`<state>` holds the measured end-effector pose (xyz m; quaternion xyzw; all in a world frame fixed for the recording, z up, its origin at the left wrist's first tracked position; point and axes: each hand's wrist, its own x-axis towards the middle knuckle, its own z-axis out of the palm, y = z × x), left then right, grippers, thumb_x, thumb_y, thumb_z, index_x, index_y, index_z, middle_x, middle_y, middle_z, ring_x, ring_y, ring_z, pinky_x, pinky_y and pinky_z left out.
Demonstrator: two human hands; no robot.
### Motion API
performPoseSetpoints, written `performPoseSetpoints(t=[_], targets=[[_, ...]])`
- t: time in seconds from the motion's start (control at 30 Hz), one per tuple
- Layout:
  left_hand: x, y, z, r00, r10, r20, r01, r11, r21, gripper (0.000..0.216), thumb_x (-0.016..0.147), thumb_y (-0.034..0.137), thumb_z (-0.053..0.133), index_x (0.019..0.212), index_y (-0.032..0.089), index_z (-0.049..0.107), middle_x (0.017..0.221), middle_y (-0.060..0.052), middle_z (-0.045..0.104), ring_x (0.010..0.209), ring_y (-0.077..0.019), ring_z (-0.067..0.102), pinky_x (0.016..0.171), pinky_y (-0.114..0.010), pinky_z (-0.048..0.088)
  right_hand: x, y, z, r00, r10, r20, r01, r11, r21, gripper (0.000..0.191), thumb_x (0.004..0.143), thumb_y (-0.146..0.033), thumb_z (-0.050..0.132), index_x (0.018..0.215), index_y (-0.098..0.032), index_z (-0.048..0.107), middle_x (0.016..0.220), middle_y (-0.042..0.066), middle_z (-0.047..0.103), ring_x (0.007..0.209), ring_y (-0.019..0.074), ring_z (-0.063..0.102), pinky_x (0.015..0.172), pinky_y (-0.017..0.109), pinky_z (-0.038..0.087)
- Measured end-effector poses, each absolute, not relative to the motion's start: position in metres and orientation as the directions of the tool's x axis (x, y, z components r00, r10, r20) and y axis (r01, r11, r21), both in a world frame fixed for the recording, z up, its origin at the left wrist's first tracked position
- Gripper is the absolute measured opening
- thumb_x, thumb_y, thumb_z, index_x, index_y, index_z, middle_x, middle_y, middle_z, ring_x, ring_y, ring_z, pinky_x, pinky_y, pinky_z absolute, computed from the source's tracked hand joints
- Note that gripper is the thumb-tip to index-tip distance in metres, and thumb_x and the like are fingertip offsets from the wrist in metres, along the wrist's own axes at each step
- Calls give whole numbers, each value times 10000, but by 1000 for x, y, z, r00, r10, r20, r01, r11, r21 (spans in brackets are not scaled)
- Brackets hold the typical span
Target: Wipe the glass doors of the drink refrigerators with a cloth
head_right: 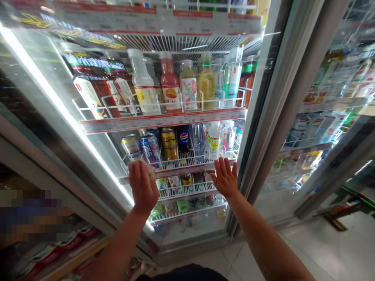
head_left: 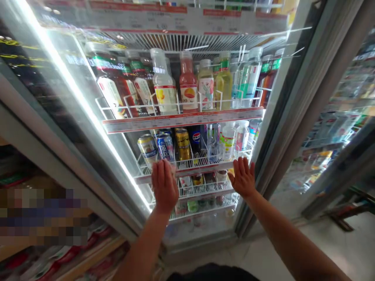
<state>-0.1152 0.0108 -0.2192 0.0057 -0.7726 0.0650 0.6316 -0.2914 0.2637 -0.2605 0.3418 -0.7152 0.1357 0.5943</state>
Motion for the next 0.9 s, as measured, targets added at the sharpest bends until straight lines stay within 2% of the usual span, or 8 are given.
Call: performPoseSetpoints(t=[0.23,0.3,0.4,0.47,0.63,0.7,0.8,0.9], targets=[[-126,52,-268,-413,296,861,73,953,-293,680,941,18,353,1590,197,259,1501,-46,496,1497,-153,292,1260,-302,261,-303,263,-274,-1,-307,952,-663,713,229,717,988,-349,479,1606,-108,205,1593,179,406,1570,246,162,1287,481,75],[-131,50,-261,-395,260,881,43,963,-265,681,943,22,372,1595,168,236,1536,-81,444,1512,-182,254,1273,-339,237,-303,263,-274,2,-305,953,-672,705,227,710,985,-337,476,1602,-105,215,1597,179,399,1570,243,161,1288,472,61],[-138,50,-249,-309,139,941,-44,986,-160,694,951,27,394,1603,110,171,1620,-144,252,1541,-260,151,1284,-436,198,-304,263,-277,2,-291,957,-685,697,213,701,976,-328,485,1597,-113,243,1580,179,427,1557,257,211,1286,488,79],[-145,62,-250,-296,111,949,-58,989,-133,689,950,21,393,1598,77,165,1629,-166,212,1545,-290,110,1285,-474,178,-304,263,-279,-2,-287,958,-695,689,205,714,962,-318,510,1596,-117,251,1565,180,450,1549,266,238,1285,494,92],[-156,100,-273,-438,377,816,127,925,-359,631,979,50,333,1589,195,258,1554,-61,423,1477,-136,342,1247,-290,291,-304,263,-279,-2,-272,962,-714,675,189,715,945,-309,533,1591,-140,279,1510,163,526,1520,266,320,1282,486,115],[-153,96,-274,-455,410,790,146,910,-388,617,986,60,346,1582,207,280,1519,-41,475,1457,-121,378,1247,-279,285,-304,264,-279,-7,-279,960,-716,672,191,707,945,-318,535,1586,-142,294,1493,157,547,1513,261,337,1282,477,113],[-141,66,-265,-425,310,850,47,946,-321,646,959,9,363,1578,182,296,1532,-63,457,1499,-180,305,1273,-354,232,-305,264,-280,-20,-288,958,-704,684,191,655,955,-336,516,1565,-163,350,1478,149,564,1487,268,387,1276,480,123],[-129,42,-259,-312,169,935,-76,976,-202,675,940,-15,383,1588,113,244,1612,-142,298,1542,-259,169,1282,-440,179,-304,263,-280,-25,-286,958,-686,702,192,610,967,-341,487,1547,-179,386,1473,145,571,1462,273,429,1271,483,128]])
